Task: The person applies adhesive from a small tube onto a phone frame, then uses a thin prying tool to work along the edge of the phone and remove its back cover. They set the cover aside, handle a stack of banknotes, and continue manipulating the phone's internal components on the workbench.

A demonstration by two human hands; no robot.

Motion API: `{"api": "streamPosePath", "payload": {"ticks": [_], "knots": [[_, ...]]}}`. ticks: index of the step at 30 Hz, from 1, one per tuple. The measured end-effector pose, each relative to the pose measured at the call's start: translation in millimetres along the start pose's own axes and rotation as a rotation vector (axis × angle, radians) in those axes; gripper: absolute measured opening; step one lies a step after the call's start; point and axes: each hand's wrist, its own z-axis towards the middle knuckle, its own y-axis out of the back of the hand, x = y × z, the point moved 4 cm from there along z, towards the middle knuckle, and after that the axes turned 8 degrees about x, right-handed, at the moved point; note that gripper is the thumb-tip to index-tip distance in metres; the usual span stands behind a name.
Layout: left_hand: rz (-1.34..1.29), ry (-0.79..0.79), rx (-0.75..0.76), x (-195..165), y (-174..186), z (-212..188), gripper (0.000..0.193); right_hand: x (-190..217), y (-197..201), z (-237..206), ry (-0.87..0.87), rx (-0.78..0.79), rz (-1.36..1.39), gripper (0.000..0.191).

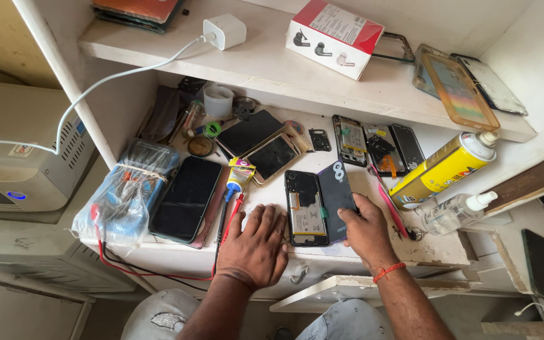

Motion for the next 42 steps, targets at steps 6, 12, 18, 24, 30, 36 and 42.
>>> {"api": "streamPosePath", "payload": {"ticks": [6,12,18,24,30,36,42], "knots": [[-0.009,0.000,-0.002,0,1,0,0.063,9,-1,-3,0.017,0.013,-0.002,0.032],[-0.008,-0.011,-0.003,1,3,0,0.063,13,-4,-6,0.021,0.027,-0.019,0.034],[-0.008,-0.006,-0.019,2,4,0,0.063,12,-13,-8,0.052,0.069,-0.032,0.037],[-0.015,-0.010,-0.025,4,5,-4,0.065,13,-7,-11,0.120,-0.012,0.009,0.036],[-0.022,-0.017,-0.056,5,6,-5,0.064,9,4,-8,0.046,-0.043,-0.047,0.033],[-0.028,-0.018,-0.059,5,7,-6,0.063,9,-11,-8,0.022,0.002,-0.024,0.034],[-0.022,-0.023,-0.079,5,6,-7,0.062,12,-16,-14,0.046,0.022,-0.056,0.038]]}}
